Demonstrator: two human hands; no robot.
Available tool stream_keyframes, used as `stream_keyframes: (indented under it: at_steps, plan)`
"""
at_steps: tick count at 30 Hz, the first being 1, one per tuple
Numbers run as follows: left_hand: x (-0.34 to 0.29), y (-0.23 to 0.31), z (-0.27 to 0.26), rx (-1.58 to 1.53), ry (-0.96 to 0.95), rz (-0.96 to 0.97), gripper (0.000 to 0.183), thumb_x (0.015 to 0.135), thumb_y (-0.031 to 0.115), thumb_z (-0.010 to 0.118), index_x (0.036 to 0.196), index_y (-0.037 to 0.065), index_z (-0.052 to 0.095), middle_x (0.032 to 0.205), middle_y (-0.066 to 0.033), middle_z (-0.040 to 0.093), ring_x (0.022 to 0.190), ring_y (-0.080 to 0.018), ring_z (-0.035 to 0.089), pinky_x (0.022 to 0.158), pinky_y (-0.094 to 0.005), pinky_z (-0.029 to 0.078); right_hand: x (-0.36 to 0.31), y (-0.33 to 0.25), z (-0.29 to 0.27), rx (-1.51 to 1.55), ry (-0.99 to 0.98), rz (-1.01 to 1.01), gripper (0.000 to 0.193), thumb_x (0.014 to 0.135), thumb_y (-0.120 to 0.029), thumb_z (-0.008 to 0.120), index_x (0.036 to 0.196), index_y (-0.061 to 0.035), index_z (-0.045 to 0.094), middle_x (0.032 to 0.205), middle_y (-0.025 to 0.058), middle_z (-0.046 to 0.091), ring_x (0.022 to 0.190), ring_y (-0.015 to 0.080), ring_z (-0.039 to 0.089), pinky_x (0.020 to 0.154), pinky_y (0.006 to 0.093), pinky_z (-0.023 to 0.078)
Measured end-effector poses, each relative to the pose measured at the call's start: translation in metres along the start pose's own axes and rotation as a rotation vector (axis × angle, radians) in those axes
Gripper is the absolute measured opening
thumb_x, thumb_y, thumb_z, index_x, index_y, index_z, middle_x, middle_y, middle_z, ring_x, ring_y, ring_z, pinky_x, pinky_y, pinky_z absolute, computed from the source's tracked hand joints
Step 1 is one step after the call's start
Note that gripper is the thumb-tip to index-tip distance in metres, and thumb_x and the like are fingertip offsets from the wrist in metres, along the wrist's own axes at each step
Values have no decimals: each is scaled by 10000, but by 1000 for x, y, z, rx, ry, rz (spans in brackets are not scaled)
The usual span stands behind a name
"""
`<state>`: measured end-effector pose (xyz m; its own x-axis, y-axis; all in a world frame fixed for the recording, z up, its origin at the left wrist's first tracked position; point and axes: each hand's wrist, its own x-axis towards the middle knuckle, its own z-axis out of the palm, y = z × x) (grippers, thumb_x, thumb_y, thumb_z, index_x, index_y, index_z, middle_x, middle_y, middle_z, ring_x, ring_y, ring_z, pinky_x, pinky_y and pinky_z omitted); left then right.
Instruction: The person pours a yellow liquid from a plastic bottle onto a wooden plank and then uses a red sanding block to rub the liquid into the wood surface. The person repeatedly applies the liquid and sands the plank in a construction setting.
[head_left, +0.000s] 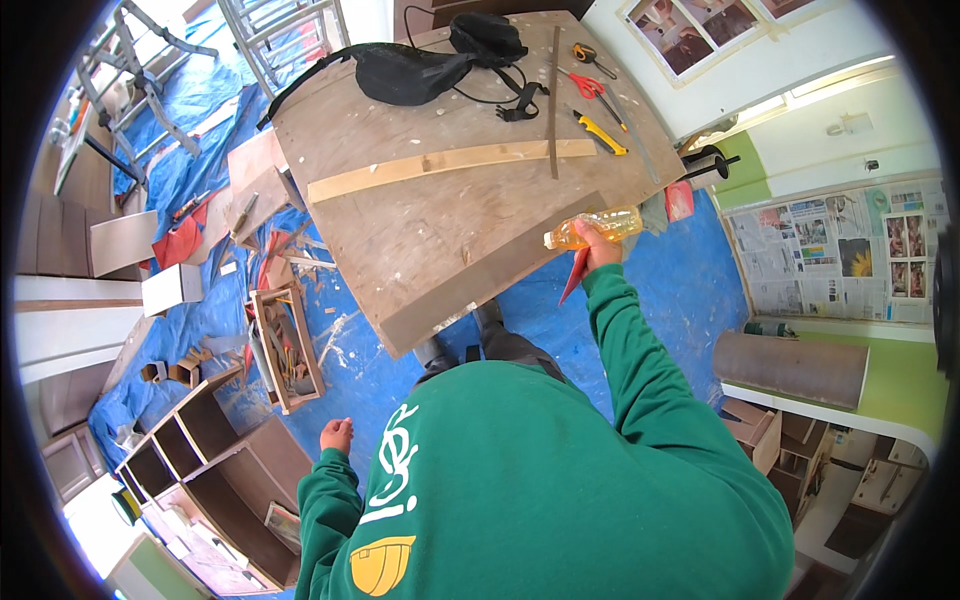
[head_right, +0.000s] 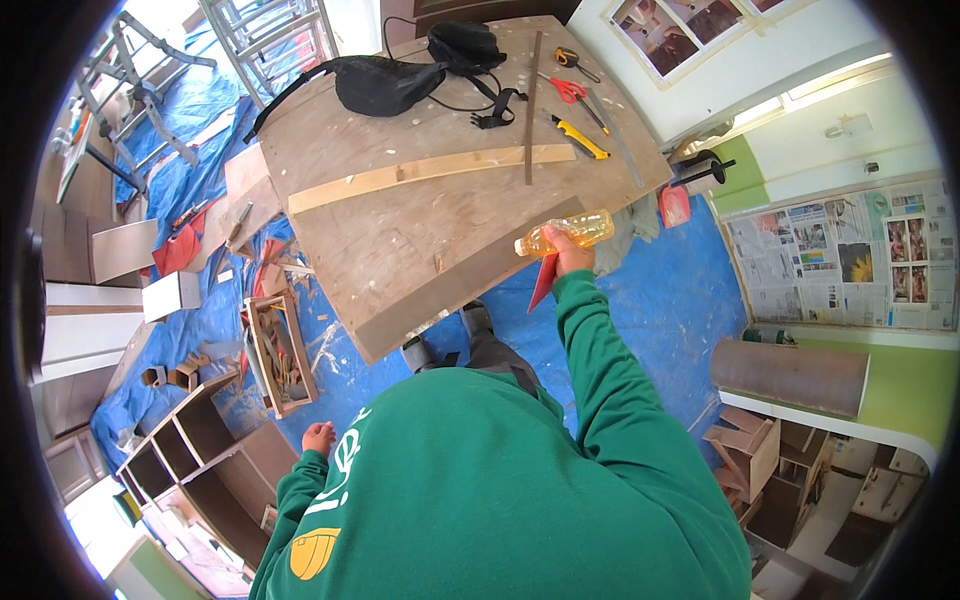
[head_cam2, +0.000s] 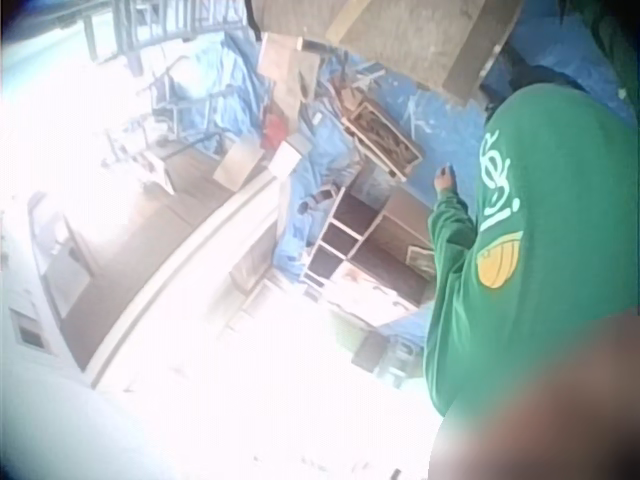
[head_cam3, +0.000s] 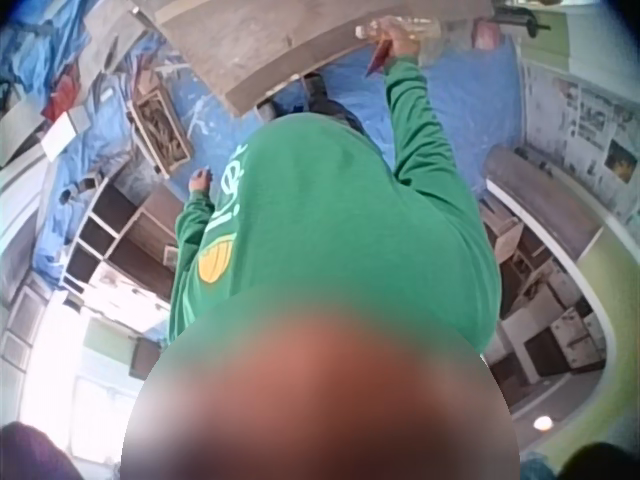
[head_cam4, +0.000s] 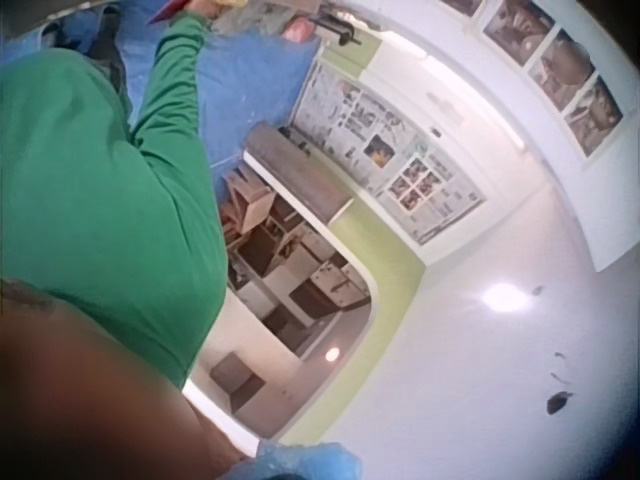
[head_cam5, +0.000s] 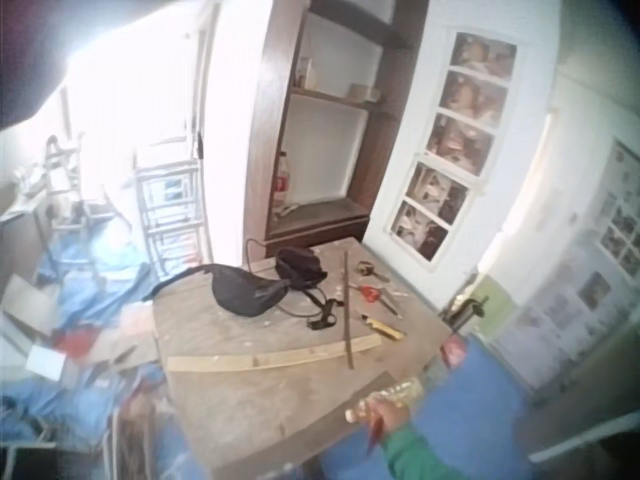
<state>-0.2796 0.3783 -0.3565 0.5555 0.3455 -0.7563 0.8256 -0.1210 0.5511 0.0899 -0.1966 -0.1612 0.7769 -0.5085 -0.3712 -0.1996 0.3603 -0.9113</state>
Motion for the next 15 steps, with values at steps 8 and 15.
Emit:
stream_keyframes:
  at_steps: [8,15]
  plan:
    - [-1,-18,0,-22,3,6,254,953,228,709,925,-24,703,779,-89,718,675,-167,668,661,-322,561,-7,8,10,-15,2,-52,237,849,-141,879,983,-39,711,786,56,691,468,145,511,404,315,390]
    - [-4,4,-1,51,-1,-22,237,947,212,702,940,-24,711,784,-88,719,678,-165,666,658,-320,557,2,18,9,54,27,-44,227,848,31,830,1045,18,720,1005,94,747,863,198,716,796,351,591]
